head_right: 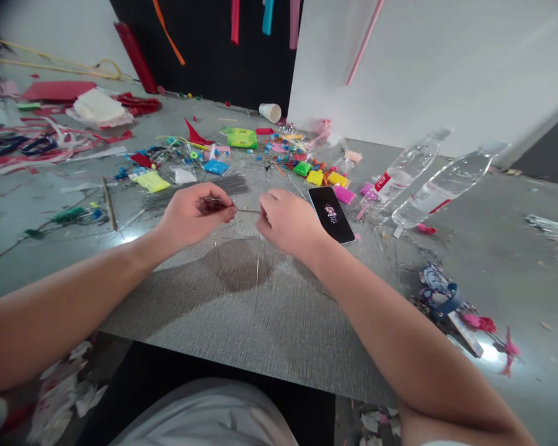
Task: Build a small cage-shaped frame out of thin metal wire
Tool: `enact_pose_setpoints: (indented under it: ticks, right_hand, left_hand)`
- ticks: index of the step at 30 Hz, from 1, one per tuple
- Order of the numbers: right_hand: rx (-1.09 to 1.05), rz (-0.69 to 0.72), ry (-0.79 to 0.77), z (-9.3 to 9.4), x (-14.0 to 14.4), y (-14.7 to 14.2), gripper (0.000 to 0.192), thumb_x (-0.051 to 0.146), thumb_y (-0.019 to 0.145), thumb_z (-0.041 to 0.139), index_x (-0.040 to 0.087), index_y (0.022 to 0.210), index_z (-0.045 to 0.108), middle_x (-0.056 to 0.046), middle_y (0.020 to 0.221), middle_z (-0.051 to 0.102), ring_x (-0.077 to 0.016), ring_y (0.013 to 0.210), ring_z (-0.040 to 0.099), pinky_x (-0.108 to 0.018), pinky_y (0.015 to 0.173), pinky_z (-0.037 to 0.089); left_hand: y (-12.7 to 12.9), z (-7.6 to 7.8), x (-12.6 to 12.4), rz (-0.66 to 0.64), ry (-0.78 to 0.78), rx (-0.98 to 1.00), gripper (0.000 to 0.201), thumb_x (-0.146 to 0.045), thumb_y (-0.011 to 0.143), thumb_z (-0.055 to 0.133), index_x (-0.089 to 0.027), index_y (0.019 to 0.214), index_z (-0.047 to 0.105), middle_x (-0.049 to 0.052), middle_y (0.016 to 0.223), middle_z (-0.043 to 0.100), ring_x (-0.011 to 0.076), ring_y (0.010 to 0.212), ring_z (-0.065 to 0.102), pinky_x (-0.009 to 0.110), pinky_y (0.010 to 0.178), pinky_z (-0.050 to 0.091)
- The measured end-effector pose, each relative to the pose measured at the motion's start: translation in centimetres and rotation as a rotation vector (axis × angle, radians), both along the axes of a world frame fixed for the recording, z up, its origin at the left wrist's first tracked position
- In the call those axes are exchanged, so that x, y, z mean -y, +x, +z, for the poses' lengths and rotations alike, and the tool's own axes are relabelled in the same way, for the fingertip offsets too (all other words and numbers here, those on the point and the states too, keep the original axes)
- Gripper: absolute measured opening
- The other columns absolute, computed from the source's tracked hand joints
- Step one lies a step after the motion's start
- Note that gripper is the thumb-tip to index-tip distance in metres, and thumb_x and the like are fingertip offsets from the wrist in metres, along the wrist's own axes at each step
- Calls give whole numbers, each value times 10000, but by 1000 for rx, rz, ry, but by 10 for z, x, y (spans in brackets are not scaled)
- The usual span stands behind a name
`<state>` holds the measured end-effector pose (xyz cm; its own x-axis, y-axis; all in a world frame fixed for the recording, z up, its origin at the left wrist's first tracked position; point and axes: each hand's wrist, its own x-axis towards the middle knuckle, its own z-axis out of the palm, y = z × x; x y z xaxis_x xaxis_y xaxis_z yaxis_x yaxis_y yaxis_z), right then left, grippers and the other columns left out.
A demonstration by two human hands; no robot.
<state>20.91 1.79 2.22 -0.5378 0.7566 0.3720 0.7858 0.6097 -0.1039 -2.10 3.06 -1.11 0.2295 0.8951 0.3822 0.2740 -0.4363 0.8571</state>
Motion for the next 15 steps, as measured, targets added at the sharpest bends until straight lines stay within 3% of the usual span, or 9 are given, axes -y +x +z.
enact_pose_setpoints:
  ticks: [10, 15]
  right_hand:
    - [-228, 211, -125, 7, -16, 15, 72, 157, 932, 651, 190, 909, 711, -41, 891, 661, -190, 892, 611, -330, 848, 444]
    - [-307, 146, -381, 13, -15, 15, 67, 180, 901, 682, 195, 872, 741, -39, 910, 709, -173, 845, 641, -317, 779, 468]
  left_hand:
    - [0, 4, 0, -8, -34, -17, 165, -277, 819, 794, -181, 865, 668, 23, 742, 714, 139, 663, 685, 257, 605, 533]
    - [-1, 7, 2, -33, 70, -88, 128, -254, 817, 778, -176, 853, 684, 27, 801, 729, 131, 687, 676, 249, 627, 544]
